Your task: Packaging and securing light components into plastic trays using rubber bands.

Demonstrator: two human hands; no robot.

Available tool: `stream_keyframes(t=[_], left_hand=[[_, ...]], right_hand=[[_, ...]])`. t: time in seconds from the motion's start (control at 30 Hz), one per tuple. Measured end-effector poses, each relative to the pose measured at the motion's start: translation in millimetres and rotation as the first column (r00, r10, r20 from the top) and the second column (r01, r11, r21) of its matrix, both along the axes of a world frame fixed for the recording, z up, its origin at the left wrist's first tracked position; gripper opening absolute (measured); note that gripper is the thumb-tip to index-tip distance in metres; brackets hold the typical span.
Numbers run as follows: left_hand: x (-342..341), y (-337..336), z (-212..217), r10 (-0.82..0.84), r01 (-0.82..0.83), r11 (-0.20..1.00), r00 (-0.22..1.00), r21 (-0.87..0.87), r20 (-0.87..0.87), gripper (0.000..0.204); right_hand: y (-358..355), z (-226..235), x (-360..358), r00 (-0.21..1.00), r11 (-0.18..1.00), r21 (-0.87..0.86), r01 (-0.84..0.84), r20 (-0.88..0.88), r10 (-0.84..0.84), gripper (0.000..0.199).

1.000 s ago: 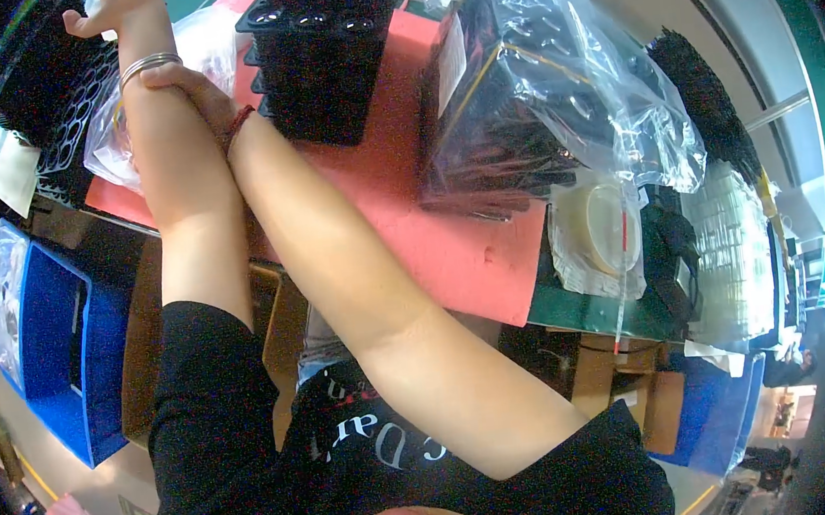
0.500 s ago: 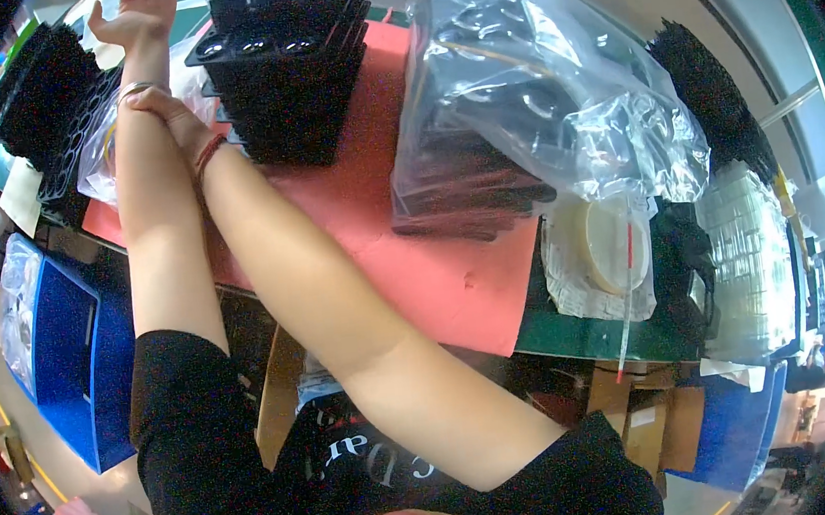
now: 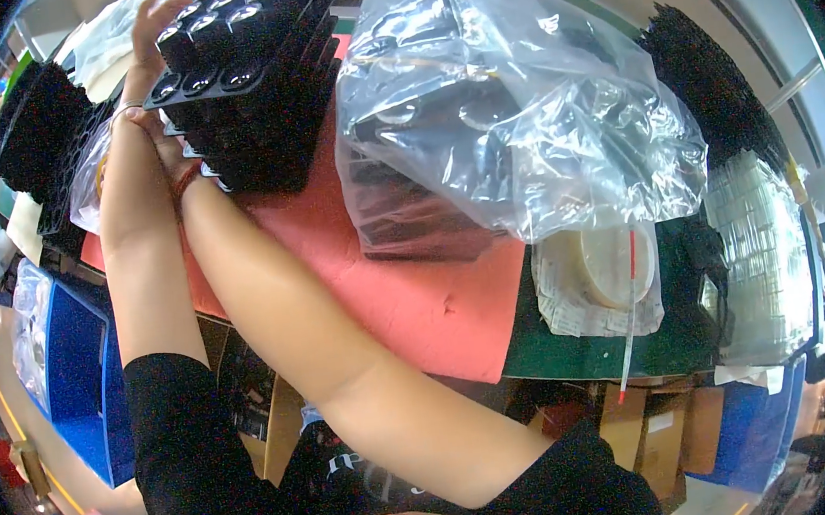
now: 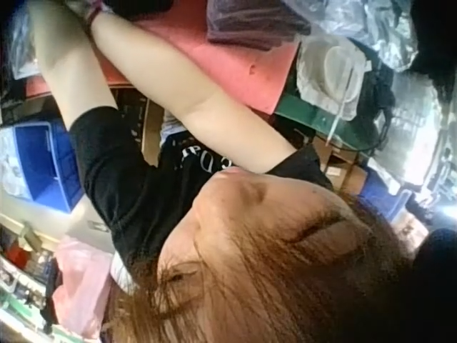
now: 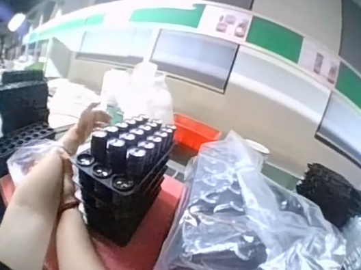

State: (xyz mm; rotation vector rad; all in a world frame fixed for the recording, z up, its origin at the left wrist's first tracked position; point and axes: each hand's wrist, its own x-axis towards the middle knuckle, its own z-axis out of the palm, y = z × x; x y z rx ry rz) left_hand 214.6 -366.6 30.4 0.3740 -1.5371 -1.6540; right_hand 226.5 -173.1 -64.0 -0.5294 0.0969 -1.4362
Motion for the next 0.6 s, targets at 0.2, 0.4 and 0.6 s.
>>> stream_keyframes(t=[0.2,0.4,0.6], left_hand=[[-28.1,37.8,12.4,0.350,-0.120,0.845,0.861,-0.521,0.370,0.052],[-8.0,100.7,29.4,0.812,0.066,0.378,0.456,-0.923,0.365,0.036],[10.8,118.8,14.0,0.882,0.256,-0.083,0.469,-0.963,0.048,0.016]], right_hand=[[-18.4,-26.8,-7.4,0.997,0.997,0.025,0.073,0.010,-0.073,0.034],[-48.9,-48.2,-0.2,0.991,0.991,0.042,0.129,0.020,-0.130,0.034],[-81.2,-68.4,25.7,0.983,0.982,0.058,0.178,0.028,-0.179,0.035]])
